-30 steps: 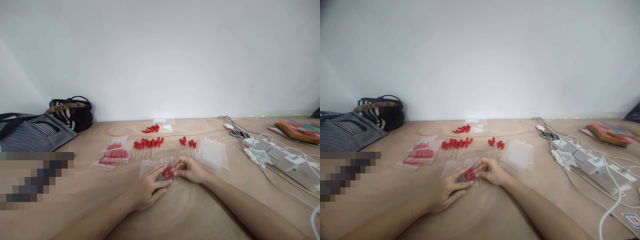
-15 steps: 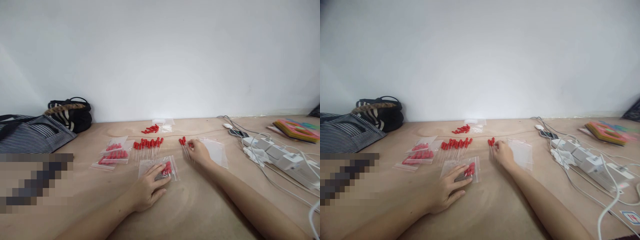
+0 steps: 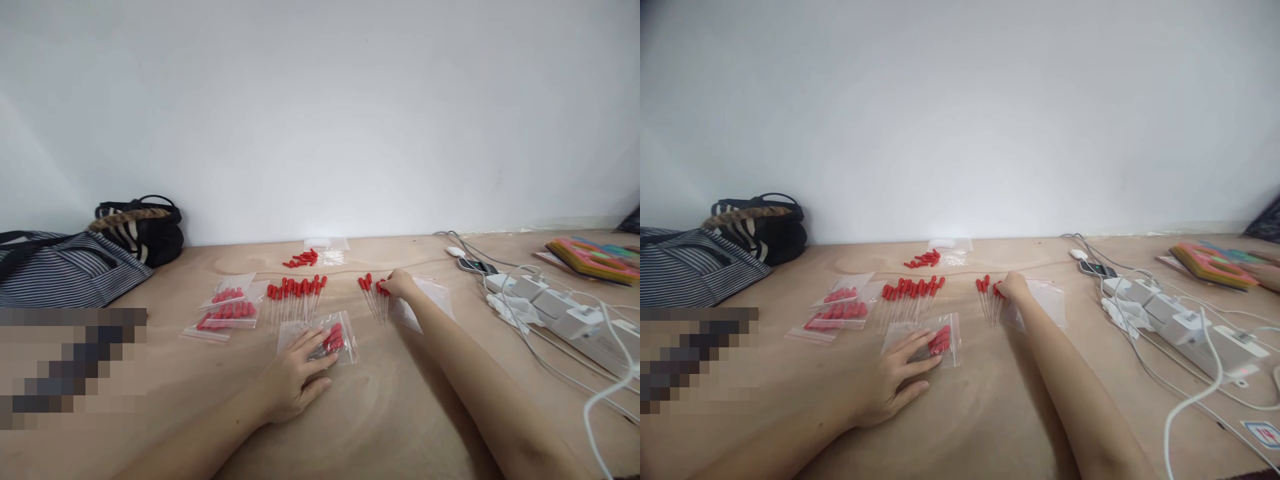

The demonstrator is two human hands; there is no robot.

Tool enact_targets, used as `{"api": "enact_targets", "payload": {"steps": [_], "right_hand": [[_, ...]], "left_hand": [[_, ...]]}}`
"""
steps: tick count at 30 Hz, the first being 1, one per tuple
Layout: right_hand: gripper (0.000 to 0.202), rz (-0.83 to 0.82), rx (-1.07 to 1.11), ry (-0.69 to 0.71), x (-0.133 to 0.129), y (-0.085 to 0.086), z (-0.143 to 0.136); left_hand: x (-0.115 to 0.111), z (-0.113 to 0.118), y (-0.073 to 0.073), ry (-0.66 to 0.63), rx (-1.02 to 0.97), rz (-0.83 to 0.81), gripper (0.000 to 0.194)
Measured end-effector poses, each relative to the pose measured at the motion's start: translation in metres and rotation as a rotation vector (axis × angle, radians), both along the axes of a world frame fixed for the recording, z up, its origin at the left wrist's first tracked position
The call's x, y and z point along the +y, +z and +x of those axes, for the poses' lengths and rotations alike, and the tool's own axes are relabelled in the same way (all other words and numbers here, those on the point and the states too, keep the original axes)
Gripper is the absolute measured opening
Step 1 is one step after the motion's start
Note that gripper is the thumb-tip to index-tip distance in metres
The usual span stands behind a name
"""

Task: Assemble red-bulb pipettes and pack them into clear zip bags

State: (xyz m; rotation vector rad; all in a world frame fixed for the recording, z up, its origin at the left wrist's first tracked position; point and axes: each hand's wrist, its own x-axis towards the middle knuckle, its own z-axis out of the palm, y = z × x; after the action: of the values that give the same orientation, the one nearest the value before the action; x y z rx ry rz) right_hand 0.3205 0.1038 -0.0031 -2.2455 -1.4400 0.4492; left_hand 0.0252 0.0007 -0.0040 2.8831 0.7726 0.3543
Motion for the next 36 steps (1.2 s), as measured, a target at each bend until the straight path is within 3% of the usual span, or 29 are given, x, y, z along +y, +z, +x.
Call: {"api": "enact_targets", "payload": {"steps": [7, 10, 15, 20, 30, 36], "right_hand": [[0.014, 0.185, 0.232, 0.029, -0.019, 0.016, 0.013], [0.024, 0.307, 0.355, 0.072, -0.037, 0.02, 0.009], [0.036, 0.577, 0.67, 0.198, -0.068, 0.003, -0.017], [0.04, 0.573, 0.772, 0.195, -0.078, -0.011, -0.033], [0.039, 0.623, 0.625, 0.121, -0.076, -0.007, -0.03], [0.04, 0.542, 0.746, 0.111, -0.078, -0.011, -0.046]], "left_hand": [[-0.001, -0.003, 0.008, -0.002, 0.093, -0.049, 0.042], [-0.001, -0.003, 0.008, -0.003, 0.094, -0.059, 0.042], [0.001, -0.002, 0.006, -0.004, 0.086, -0.072, 0.043], [0.001, -0.003, 0.006, -0.002, 0.071, -0.072, 0.042], [0.0, -0.003, 0.006, -0.011, 0.049, -0.074, 0.042], [0.001, -0.003, 0.005, -0.015, 0.009, -0.073, 0.042]]}}
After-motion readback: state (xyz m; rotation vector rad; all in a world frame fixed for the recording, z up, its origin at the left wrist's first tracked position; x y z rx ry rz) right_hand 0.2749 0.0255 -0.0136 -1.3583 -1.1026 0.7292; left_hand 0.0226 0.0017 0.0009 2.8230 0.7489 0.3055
